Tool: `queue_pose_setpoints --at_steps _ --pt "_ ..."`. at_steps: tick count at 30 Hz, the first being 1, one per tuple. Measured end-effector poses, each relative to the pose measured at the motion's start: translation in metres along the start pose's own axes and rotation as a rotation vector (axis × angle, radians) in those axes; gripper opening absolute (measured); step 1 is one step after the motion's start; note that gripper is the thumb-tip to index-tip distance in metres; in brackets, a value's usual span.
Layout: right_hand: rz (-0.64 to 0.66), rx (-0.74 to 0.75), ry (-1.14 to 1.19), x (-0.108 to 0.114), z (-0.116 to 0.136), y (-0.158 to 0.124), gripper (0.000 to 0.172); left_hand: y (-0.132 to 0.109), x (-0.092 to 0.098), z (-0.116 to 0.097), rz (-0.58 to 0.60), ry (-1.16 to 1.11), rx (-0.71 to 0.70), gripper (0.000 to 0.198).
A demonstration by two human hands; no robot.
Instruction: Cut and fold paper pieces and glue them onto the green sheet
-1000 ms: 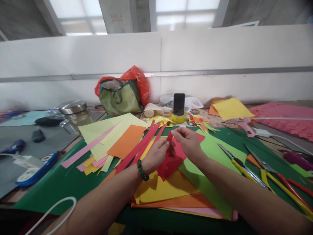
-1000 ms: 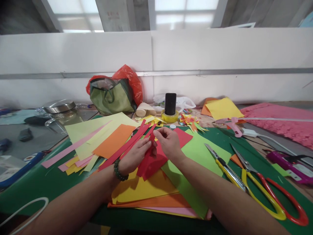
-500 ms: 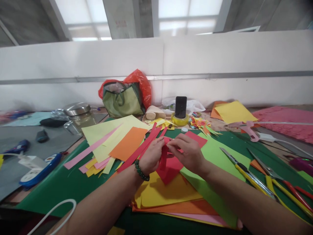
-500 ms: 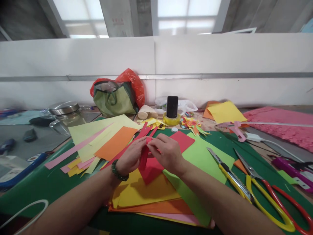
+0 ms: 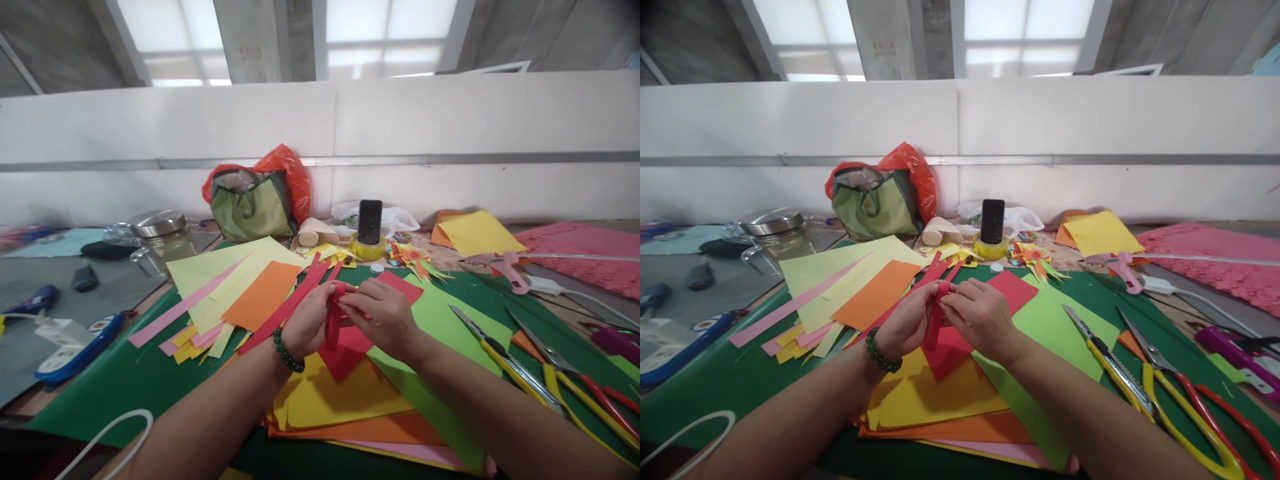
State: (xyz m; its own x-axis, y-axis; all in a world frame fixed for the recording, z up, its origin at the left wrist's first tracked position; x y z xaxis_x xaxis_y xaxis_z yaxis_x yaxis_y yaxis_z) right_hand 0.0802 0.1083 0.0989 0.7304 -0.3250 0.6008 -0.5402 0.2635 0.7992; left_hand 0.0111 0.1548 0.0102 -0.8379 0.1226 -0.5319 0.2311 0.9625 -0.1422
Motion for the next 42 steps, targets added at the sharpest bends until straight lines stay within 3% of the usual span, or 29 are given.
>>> queue_pose_setpoints --at_steps 8,13,20,23,25,27,29,31,34,37,42 --pt "0.015 0.062 -0.072 -0.001 0.008 0.001 0.022 -0.003 0.008 0.002 -0.136 -0.119 0.038 0.026" --pt "0.041 0.071 -0.106 -0.002 0.008 0.002 0.024 -0.006 -0.004 -0.006 0.002 -0.062 -0.024 0.016" --pt "0.068 0.149 -0.170 -0.005 0.016 0.002 0.026 -0.002 0.000 -0.006 0.023 -0.013 -0.088 0.022" --pt "0.044 0.142 -0.067 -0.001 0.015 0.003 0.020 -0.001 0.001 -0.009 0.039 0.038 -0.109 0.026" --pt "0.008 0.017 0.076 0.005 0.000 0.005 0.018 -0.001 0.001 -0.009 0.054 0.086 -0.093 0.028" --pt "-0.033 -0.204 0.226 0.009 -0.026 0.004 0.015 -0.001 -0.002 -0.007 0.090 0.152 -0.058 0.032" --pt "-0.023 -0.427 0.382 0.003 -0.051 -0.002 0.009 -0.003 -0.006 -0.008 0.135 0.263 -0.071 0.036" --pt "0.039 -0.572 0.545 -0.011 -0.064 -0.009 0.017 -0.004 -0.012 -0.011 0.185 0.393 -0.118 0.039" --pt "0.106 -0.665 0.689 -0.026 -0.069 -0.013 0.019 -0.006 -0.016 -0.011 0.224 0.487 -0.140 0.039" --pt "0.069 -0.699 0.733 -0.026 -0.071 -0.014 0.018 -0.007 -0.017 -0.008 0.244 0.445 -0.109 0.035" --pt "0.046 -0.825 0.888 -0.030 -0.084 -0.020 0.026 -0.007 -0.014 0.007 0.262 0.288 0.078 0.042"
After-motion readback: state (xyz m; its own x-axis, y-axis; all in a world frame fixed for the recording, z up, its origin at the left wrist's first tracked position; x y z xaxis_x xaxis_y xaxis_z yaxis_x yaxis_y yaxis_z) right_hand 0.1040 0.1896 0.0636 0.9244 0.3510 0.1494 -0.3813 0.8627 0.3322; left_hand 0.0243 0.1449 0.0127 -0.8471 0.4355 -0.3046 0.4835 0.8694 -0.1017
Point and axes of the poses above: each hand's wrist, its own y-axis towards the middle knuckle, its own x-axis out of the back of the hand, z = x × y, the point moved 10 cm from there along y, towards the middle knuckle, and after that the axes turned 3 degrees about z, right-handed, at the moved point
